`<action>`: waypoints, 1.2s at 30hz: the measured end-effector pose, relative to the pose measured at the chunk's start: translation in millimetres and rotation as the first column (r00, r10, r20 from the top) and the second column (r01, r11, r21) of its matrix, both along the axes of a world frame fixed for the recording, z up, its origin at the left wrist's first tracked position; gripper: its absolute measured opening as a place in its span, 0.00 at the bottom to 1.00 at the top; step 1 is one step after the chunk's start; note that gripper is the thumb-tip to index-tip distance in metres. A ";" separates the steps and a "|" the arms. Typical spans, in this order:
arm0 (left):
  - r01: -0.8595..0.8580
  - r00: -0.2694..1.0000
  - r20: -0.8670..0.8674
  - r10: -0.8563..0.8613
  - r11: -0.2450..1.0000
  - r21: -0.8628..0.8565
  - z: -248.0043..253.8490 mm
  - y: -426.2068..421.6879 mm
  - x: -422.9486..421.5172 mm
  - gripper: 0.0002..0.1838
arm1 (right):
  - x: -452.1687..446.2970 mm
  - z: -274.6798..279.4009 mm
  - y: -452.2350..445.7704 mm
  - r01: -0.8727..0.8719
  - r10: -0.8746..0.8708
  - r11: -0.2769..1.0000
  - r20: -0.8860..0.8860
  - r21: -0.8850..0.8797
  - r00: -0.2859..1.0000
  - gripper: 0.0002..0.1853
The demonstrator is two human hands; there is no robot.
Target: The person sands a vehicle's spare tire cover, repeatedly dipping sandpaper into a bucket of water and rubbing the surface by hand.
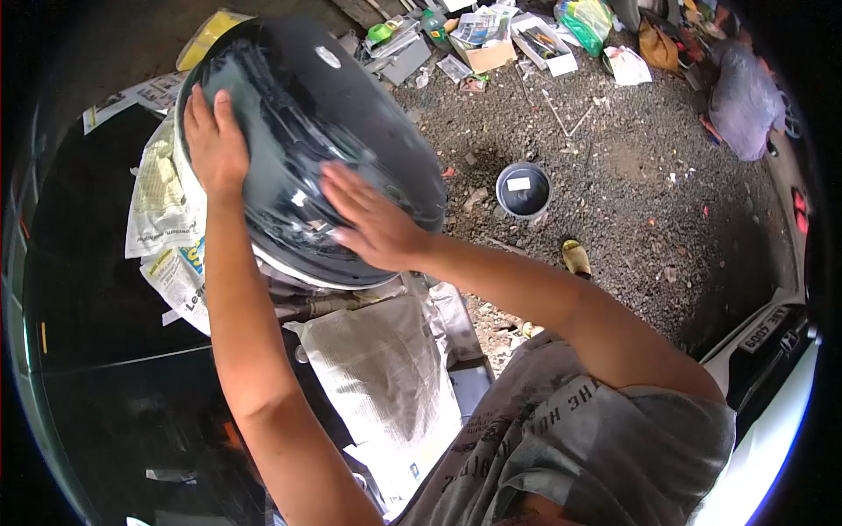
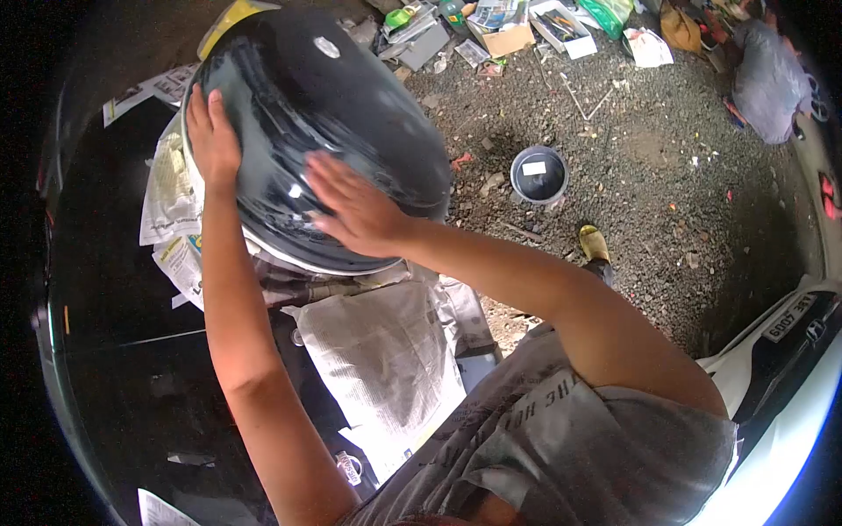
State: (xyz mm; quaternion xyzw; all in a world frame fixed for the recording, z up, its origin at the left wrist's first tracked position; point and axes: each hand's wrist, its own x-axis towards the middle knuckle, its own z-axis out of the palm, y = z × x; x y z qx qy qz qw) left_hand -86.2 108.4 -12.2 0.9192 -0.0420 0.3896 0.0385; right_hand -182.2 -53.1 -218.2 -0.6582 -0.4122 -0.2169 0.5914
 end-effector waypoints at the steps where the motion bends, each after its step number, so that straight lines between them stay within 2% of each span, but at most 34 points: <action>1: 0.022 1.000 0.002 -0.022 1.000 0.011 -0.1 5.3 4.4 0.37 | 10.4 14.4 3.8 -0.009 0.009 1.000 0.007 0.014 1.000 0.42; 3: 0.022 1.000 -0.010 -0.021 0.999 0.038 -2.0 9.2 6.2 0.37 | 8.5 4.0 6.4 0.021 -0.022 1.000 0.027 0.017 0.999 0.44; 5: 0.020 1.000 -0.018 -0.019 0.999 0.035 -1.5 3.7 2.7 0.37 | -14.7 -51.8 16.6 0.104 -0.103 0.995 0.070 -0.003 0.992 0.47; 7: 0.025 1.000 -0.012 -0.024 0.999 0.039 -0.4 4.4 3.3 0.37 | -47.6 -130.7 14.8 0.137 -0.137 0.989 -0.010 -0.054 0.990 0.52; 8: 0.019 1.000 -0.016 -0.018 0.999 0.035 -1.5 5.1 2.3 0.37 | -58.9 -146.1 6.0 0.106 -0.112 0.990 -0.063 -0.091 0.992 0.51; 10: 0.015 1.000 -0.019 -0.014 0.999 0.028 -0.4 3.1 2.1 0.38 | -70.7 -155.4 -8.4 0.046 -0.073 0.986 -0.164 -0.160 0.984 0.50; 11: 0.017 1.000 -0.003 -0.017 0.999 0.032 1.7 2.3 4.7 0.38 | -64.0 -153.2 4.8 0.099 -0.115 0.989 -0.151 -0.110 0.982 0.53; 13: 0.016 1.000 -0.009 -0.015 0.999 0.044 -0.7 7.2 5.2 0.38 | -36.5 -85.0 11.1 0.095 -0.095 0.995 -0.025 0.007 0.995 0.47; 15: 0.026 1.000 -0.007 -0.026 0.999 0.041 -1.4 7.9 7.2 0.38 | -10.5 -12.4 4.2 0.077 -0.078 0.997 0.019 0.014 0.997 0.40; 18: 0.032 0.999 -0.016 -0.031 0.999 0.042 -3.8 9.4 6.3 0.39 | -0.4 1.6 3.5 0.040 -0.041 0.999 0.030 0.031 0.999 0.35; 19: 0.034 0.999 -0.015 -0.034 0.999 0.039 -3.0 8.3 5.9 0.39 | -2.3 -19.2 5.7 0.079 -0.079 0.997 0.085 0.002 0.993 0.39; 21: 0.049 0.999 -0.006 -0.049 0.999 0.023 -0.4 9.2 6.7 0.39 | -24.8 -72.3 10.9 0.115 -0.118 0.992 0.047 0.047 0.992 0.43; 23: 0.026 1.000 -0.005 -0.026 0.999 0.028 -0.1 6.5 5.5 0.39 | -52.5 -122.3 3.8 0.132 -0.134 0.991 -0.049 -0.034 0.990 0.40; 25: -0.003 1.000 0.011 0.002 0.998 0.057 0.6 6.9 5.5 0.41 | -74.8 -165.4 -11.6 0.020 -0.067 0.987 -0.296 -0.162 0.953 0.39; 28: -0.049 0.997 0.072 0.040 0.991 0.125 -4.7 0.2 -3.3 0.43 | -78.6 -181.0 -51.9 -0.090 -0.027 0.961 -0.411 -0.263 0.911 0.38; 31: -0.149 0.979 0.158 0.129 0.981 0.125 -23.4 -15.5 -20.7 0.47 | -63.1 -168.0 -107.7 -0.179 0.062 0.954 -0.427 -0.239 0.902 0.37; 32: -0.194 0.968 0.184 0.169 0.973 0.127 -34.2 -26.3 -30.3 0.48 | -60.3 -179.5 -124.3 -0.212 0.004 0.918 -0.527 -0.334 0.850 0.35; 34: -0.288 0.921 0.298 0.251 0.953 0.089 -63.9 -48.2 -49.3 0.48 | -49.4 -165.0 -171.3 -0.245 -0.049 0.881 -0.595 -0.404 0.803 0.33; 36: -0.374 0.884 0.308 0.351 0.927 0.016 -89.7 -71.8 -72.0 0.52 | -34.8 -197.0 -214.1 -0.196 -0.115 0.845 -0.527 -0.498 0.842 0.31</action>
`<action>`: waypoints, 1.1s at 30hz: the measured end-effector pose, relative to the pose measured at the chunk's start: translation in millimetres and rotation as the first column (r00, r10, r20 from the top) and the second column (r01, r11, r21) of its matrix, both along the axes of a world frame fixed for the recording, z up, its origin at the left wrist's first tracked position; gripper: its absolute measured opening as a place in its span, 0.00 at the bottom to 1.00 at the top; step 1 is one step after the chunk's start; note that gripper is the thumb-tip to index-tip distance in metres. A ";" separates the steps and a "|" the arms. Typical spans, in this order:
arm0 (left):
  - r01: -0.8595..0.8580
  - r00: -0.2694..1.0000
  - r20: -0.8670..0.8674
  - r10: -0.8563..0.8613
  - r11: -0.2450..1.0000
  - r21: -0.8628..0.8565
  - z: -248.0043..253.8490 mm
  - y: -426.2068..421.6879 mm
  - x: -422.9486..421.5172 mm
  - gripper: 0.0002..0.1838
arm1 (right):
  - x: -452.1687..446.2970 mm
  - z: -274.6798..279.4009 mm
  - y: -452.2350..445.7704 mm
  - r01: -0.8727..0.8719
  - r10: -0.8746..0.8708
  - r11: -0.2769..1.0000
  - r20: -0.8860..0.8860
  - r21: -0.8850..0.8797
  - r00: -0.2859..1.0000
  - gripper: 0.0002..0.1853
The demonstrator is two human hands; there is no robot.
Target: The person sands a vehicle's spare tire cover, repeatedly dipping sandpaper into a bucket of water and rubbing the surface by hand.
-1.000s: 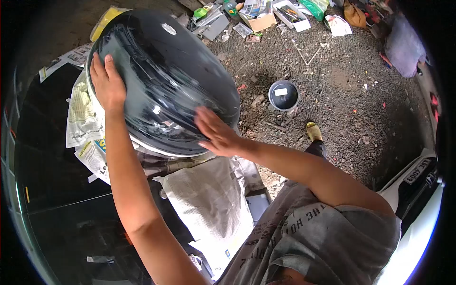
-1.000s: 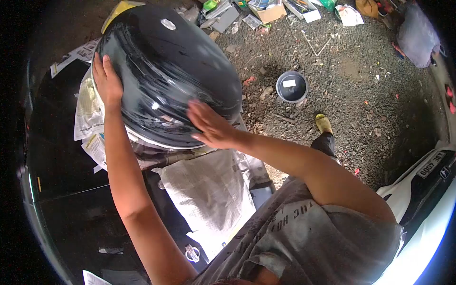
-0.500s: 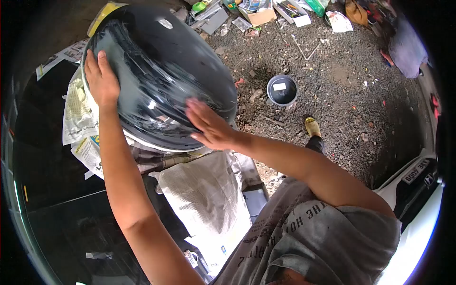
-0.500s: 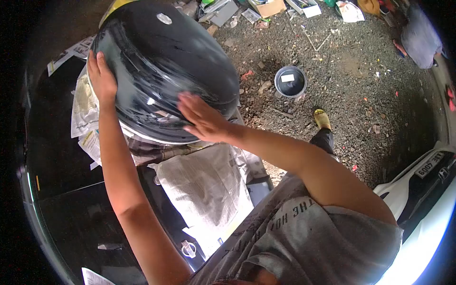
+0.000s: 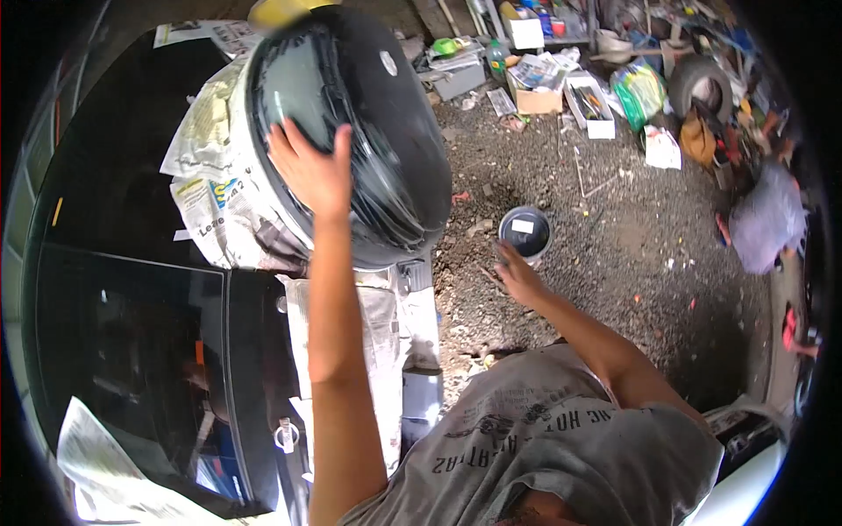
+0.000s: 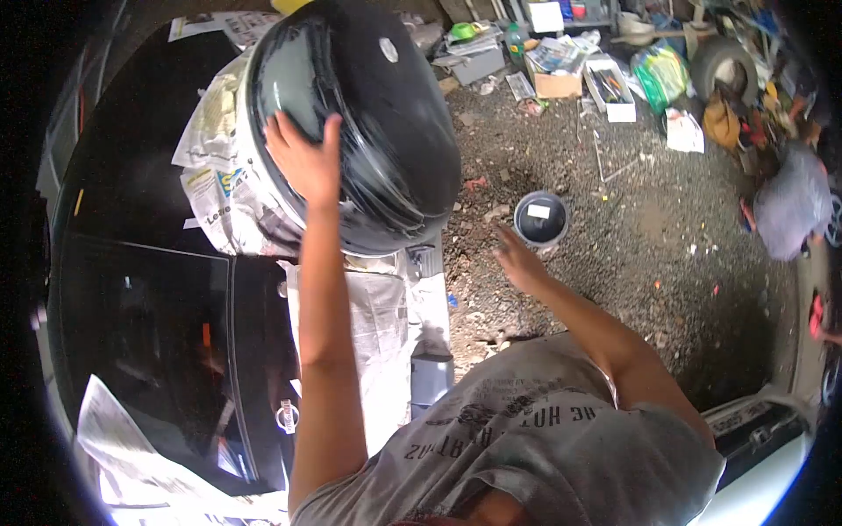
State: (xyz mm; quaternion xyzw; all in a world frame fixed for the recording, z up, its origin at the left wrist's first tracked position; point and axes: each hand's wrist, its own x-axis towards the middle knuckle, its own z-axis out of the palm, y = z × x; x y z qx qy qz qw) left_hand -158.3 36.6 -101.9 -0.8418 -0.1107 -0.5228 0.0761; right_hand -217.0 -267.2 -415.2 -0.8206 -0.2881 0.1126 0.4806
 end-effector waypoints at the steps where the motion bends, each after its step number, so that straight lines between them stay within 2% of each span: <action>1: -0.045 0.998 0.030 0.047 0.997 -0.059 -13.0 -9.5 -8.3 0.54 | 3.1 -7.0 -24.5 0.061 -0.057 0.996 -0.062 0.066 0.996 0.31; 2: -0.086 0.994 0.055 0.093 0.989 -0.119 -26.7 -17.8 -14.7 0.56 | 4.8 -12.1 -45.3 0.127 -0.110 0.984 -0.132 0.127 0.985 0.30; 3: -0.136 0.986 0.073 0.152 0.973 -0.186 -40.9 -24.6 -18.3 0.59 | 5.6 -4.9 -66.7 0.184 -0.152 0.981 -0.332 0.066 0.931 0.30; 5: -0.202 0.965 0.126 0.229 0.959 -0.198 -68.2 -32.8 -22.1 0.60 | 6.0 13.6 -102.6 0.254 -0.221 0.967 -0.468 0.007 0.856 0.30; 7: -0.268 0.942 0.149 0.300 0.942 -0.201 -88.3 -40.1 -25.1 0.60 | 2.5 19.2 -133.6 0.293 -0.261 0.956 -0.375 0.032 0.890 0.31; 10: -0.279 0.933 0.165 0.319 0.934 -0.224 -106.3 -46.1 -28.3 0.59 | 16.0 -3.0 -167.2 0.331 -0.292 0.943 -0.384 0.039 0.876 0.30; 11: -0.276 0.934 0.163 0.317 0.932 -0.234 -112.4 -47.3 -30.0 0.59 | 27.3 -18.6 -174.6 0.341 -0.268 0.934 -0.423 0.105 0.866 0.29; 13: -0.263 0.938 0.168 0.304 0.937 -0.232 -127.0 -49.8 -35.3 0.59 | 38.6 11.0 -180.0 0.422 -0.259 0.896 -0.607 0.140 0.751 0.29; 15: -0.242 0.945 0.159 0.287 0.937 -0.251 -142.5 -55.1 -40.5 0.57 | 55.0 26.2 -182.8 0.463 -0.228 0.871 -0.699 0.165 0.678 0.28; 17: -0.258 0.941 0.137 0.309 0.920 -0.296 -158.2 -62.8 -44.2 0.57 | 68.2 29.4 -187.4 0.461 -0.191 0.865 -0.720 0.198 0.667 0.27; 20: -0.271 0.939 0.101 0.329 0.888 -0.370 -172.3 -76.2 -50.4 0.56 | 67.5 77.4 -186.4 0.456 -0.134 0.868 -0.793 0.195 0.594 0.23; 23: -0.271 0.935 0.088 0.344 0.851 -0.449 -182.0 -90.7 -53.3 0.55 | 67.4 78.9 -186.7 0.429 -0.138 0.879 -0.753 0.206 0.643 0.21; 27: -0.225 0.935 0.102 0.340 0.789 -0.571 -196.7 -108.3 -57.1 0.54 | 63.6 81.8 -184.3 0.366 -0.029 0.880 -0.736 0.303 0.677 0.21; 30: -0.098 0.948 0.129 0.291 0.652 -0.752 -247.2 -123.8 -59.7 0.53 | 67.7 71.1 -176.3 0.346 0.002 0.882 -0.735 0.321 0.679 0.22; 32: -0.110 0.988 -0.040 0.152 0.486 -0.867 -302.2 -137.0 -71.4 0.47 | 70.5 59.3 -173.0 0.355 -0.038 0.894 -0.741 0.274 0.670 0.22; 33: -0.056 0.996 -0.013 0.084 0.539 -0.841 -301.4 -162.3 -78.5 0.43 | 69.4 63.3 -170.5 0.334 -0.078 0.919 -0.731 0.211 0.678 0.22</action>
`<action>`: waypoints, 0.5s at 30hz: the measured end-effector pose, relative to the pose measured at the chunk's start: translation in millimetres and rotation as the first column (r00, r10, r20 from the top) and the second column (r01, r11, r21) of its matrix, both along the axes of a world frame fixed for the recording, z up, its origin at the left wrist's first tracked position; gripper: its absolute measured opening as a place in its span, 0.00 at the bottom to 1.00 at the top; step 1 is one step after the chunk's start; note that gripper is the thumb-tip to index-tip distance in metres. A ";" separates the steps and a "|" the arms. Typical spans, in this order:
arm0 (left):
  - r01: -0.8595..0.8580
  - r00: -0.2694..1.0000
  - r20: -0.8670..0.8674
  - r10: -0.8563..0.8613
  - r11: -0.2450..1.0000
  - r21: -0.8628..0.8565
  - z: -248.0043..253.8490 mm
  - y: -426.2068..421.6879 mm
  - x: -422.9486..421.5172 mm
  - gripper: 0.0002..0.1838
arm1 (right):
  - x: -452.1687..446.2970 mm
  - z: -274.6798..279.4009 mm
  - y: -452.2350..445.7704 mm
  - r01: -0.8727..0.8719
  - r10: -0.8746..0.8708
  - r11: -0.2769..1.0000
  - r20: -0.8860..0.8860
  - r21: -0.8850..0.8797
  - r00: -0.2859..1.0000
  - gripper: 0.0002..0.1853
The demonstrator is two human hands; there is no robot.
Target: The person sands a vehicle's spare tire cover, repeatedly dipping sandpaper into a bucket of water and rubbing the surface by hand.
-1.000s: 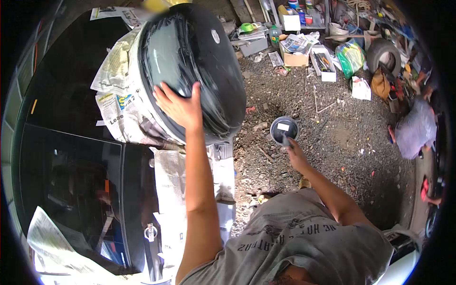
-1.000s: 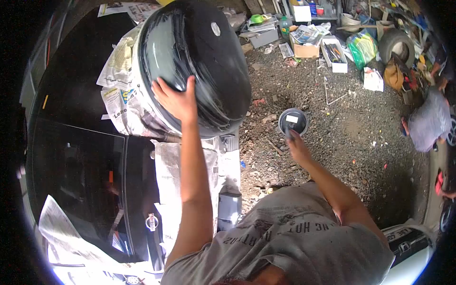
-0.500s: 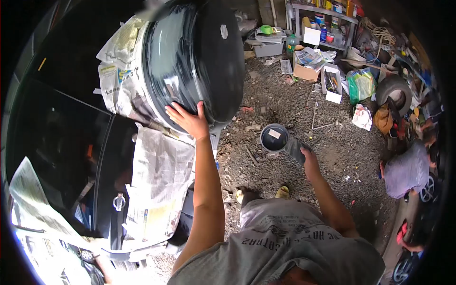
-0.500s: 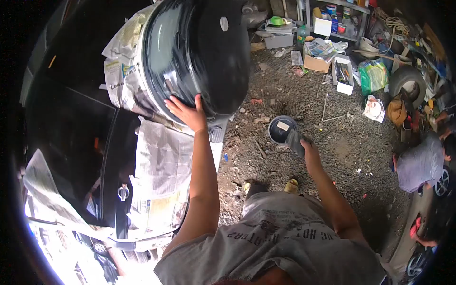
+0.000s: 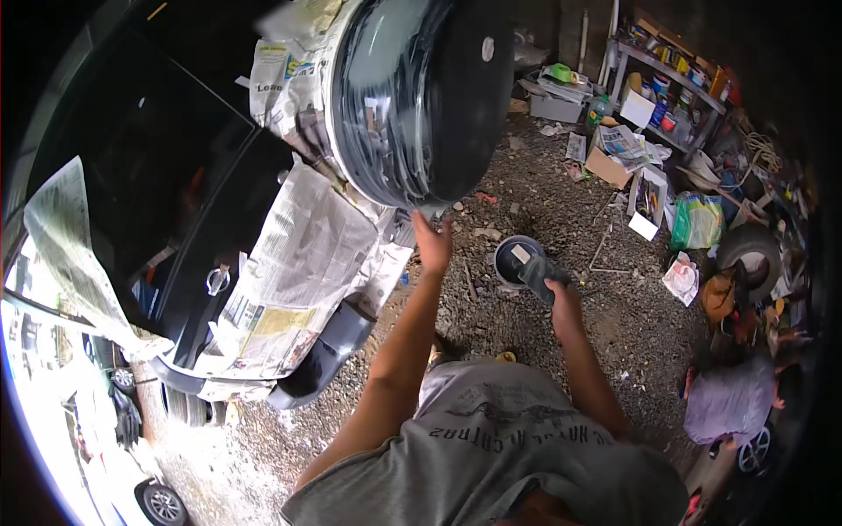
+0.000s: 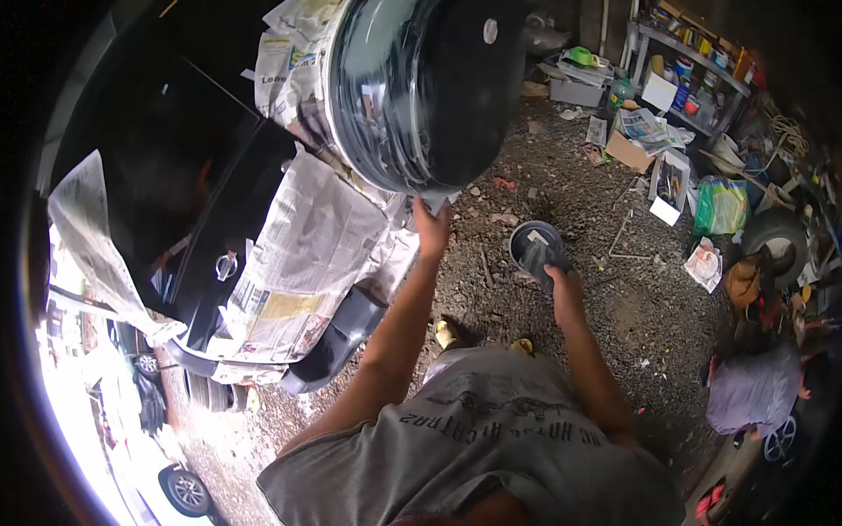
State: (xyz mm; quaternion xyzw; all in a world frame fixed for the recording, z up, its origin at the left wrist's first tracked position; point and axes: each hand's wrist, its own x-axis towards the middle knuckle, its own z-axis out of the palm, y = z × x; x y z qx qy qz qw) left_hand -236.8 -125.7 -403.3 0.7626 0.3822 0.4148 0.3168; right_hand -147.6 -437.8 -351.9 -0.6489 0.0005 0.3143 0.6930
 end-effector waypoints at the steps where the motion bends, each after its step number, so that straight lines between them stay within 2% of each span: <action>1: 0.070 0.997 0.018 -0.071 0.996 0.053 7.8 -30.0 -6.0 0.39 | -1.1 11.0 5.7 -0.019 0.020 0.997 0.008 -0.074 1.000 0.22; 2: 0.095 0.995 -0.019 -0.094 0.995 0.017 10.8 -61.0 -8.6 0.35 | -0.1 17.0 9.9 -0.038 0.040 0.988 0.013 -0.151 0.999 0.22; 3: 0.118 0.991 -0.055 -0.119 0.993 -0.026 17.1 -87.6 -13.7 0.32 | 2.2 9.0 13.8 -0.066 0.072 0.991 0.043 -0.113 0.997 0.22; 5: 0.257 0.965 -0.011 -0.263 0.951 -0.170 56.8 -129.9 -29.9 0.26 | 7.5 -17.1 21.9 -0.119 0.123 0.992 0.103 -0.041 0.987 0.23; 7: 0.357 0.932 0.034 -0.361 0.896 -0.265 73.6 -154.2 -38.9 0.21 | 4.4 -25.8 30.1 -0.117 0.127 0.992 0.291 -0.050 0.948 0.21; 9: 0.416 0.906 0.066 -0.417 0.854 -0.312 77.7 -160.3 -46.7 0.17 | -16.7 21.1 35.6 -0.033 0.028 0.999 0.245 0.013 0.969 0.18; 10: 0.423 0.904 0.066 -0.423 0.857 -0.294 90.8 -164.5 -48.2 0.13 | -15.2 16.5 36.0 -0.072 0.064 0.997 0.243 0.025 0.968 0.17; 15: 0.407 0.908 0.031 -0.419 0.860 -0.307 108.2 -173.3 -50.3 0.15 | -18.1 20.5 29.8 -0.302 0.280 0.951 0.215 0.072 0.935 0.13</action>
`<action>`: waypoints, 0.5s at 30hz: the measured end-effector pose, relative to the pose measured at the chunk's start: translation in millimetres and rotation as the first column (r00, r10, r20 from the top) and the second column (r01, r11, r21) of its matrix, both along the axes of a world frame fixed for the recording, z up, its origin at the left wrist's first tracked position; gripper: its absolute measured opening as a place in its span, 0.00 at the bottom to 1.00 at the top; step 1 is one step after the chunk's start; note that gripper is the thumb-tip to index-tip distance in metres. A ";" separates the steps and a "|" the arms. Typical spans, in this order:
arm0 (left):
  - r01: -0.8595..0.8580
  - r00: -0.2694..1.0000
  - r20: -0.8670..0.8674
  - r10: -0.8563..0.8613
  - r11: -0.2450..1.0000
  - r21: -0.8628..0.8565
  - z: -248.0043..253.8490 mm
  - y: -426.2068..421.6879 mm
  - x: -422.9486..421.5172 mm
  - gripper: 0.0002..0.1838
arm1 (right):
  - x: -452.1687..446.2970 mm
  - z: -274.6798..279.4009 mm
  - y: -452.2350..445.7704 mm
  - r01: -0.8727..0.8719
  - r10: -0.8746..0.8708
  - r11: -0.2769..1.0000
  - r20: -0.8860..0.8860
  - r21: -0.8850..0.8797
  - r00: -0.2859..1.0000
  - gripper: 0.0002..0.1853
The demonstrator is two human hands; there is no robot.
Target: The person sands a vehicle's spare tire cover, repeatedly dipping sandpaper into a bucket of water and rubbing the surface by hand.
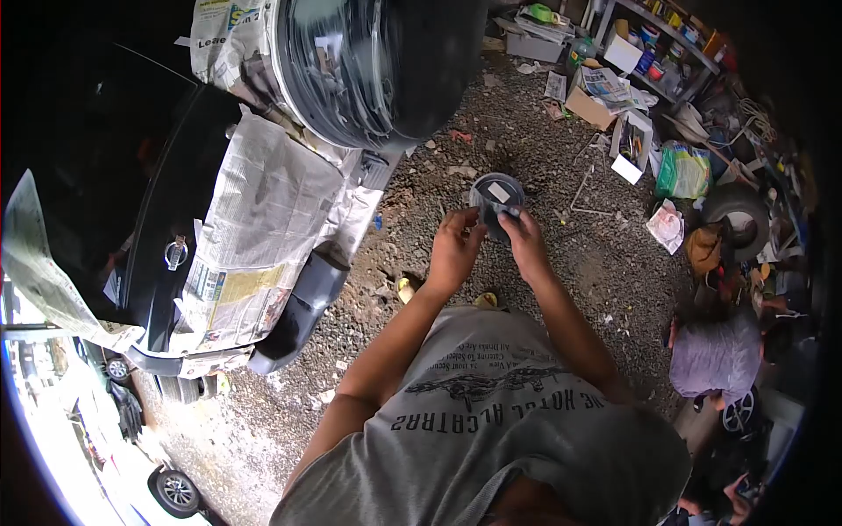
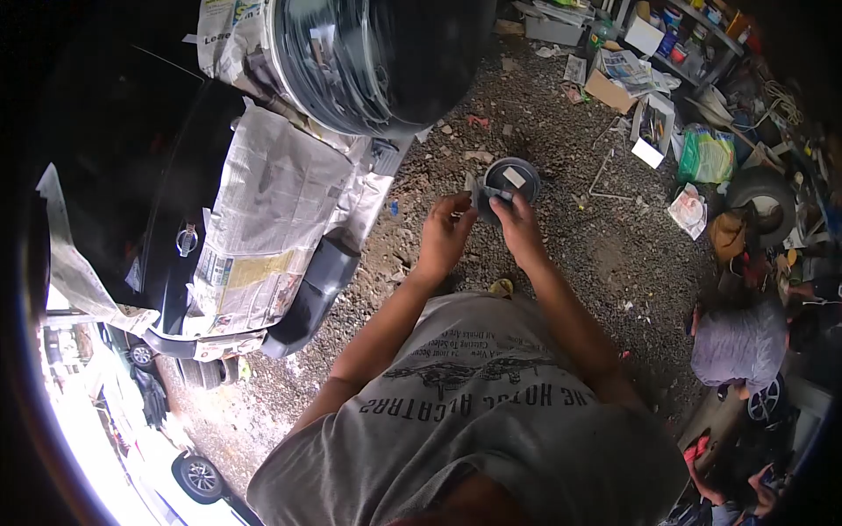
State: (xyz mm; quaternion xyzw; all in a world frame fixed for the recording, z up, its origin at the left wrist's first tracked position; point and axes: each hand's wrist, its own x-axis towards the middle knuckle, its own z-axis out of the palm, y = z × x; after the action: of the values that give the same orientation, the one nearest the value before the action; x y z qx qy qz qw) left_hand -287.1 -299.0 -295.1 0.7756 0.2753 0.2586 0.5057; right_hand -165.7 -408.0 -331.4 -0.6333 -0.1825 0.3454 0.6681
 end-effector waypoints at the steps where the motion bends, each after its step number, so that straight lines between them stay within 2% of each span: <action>1: -0.022 1.000 0.007 0.022 1.000 -0.003 -4.4 -0.8 1.4 0.15 | -2.0 -0.2 -0.9 0.000 0.001 1.000 0.033 -0.018 0.999 0.13; 2: -0.044 0.999 0.015 0.044 0.999 -0.004 -8.6 -1.8 2.5 0.15 | -4.1 -0.2 -1.7 0.000 0.002 0.999 0.068 -0.035 0.998 0.13; 6: 0.008 1.000 -0.007 -0.010 0.961 -0.276 -23.3 -5.5 0.7 0.15 | -7.2 -4.9 -3.6 -0.058 0.059 0.998 0.220 -0.010 0.974 0.14; 8: -0.010 0.997 -0.068 -0.020 0.913 -0.409 -24.8 -7.6 0.6 0.15 | -9.1 -5.7 -5.4 -0.039 0.048 0.998 0.206 -0.048 0.977 0.15; 9: -0.025 0.999 -0.040 0.007 0.883 -0.469 -28.4 -7.4 1.2 0.15 | -10.2 -5.5 -6.5 -0.029 0.042 0.997 0.201 -0.068 0.979 0.15; 10: -0.037 0.999 -0.014 0.035 0.848 -0.528 -32.1 -6.6 2.0 0.14 | -13.6 -7.8 -5.0 0.080 -0.064 0.996 0.332 -0.035 0.941 0.16; 12: -0.024 0.993 0.071 0.096 0.740 -0.672 -35.0 -6.9 4.3 0.13 | -22.4 -14.3 0.1 0.275 -0.267 0.959 0.559 0.071 0.785 0.17; 13: 0.003 0.983 0.125 0.137 0.662 -0.749 -33.3 -6.8 5.3 0.12 | -20.5 -3.7 -1.3 0.127 -0.142 0.990 0.354 0.067 0.924 0.17; 14: 0.033 0.967 0.172 0.187 0.577 -0.816 -32.1 -7.0 4.6 0.12 | -15.2 8.5 -6.5 -0.025 0.013 0.995 0.129 0.095 0.992 0.18; 15: 0.070 0.966 0.195 0.171 0.551 -0.831 -33.1 -8.7 4.2 0.12 | -12.5 15.4 -10.7 -0.166 0.182 0.974 -0.097 0.154 0.979 0.18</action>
State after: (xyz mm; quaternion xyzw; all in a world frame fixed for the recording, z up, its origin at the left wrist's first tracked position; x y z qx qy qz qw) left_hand -282.9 -307.6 -328.1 0.3958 0.3202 0.2087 0.8350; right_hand -178.1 -418.6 -316.0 -0.5447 -0.2246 0.4228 0.6886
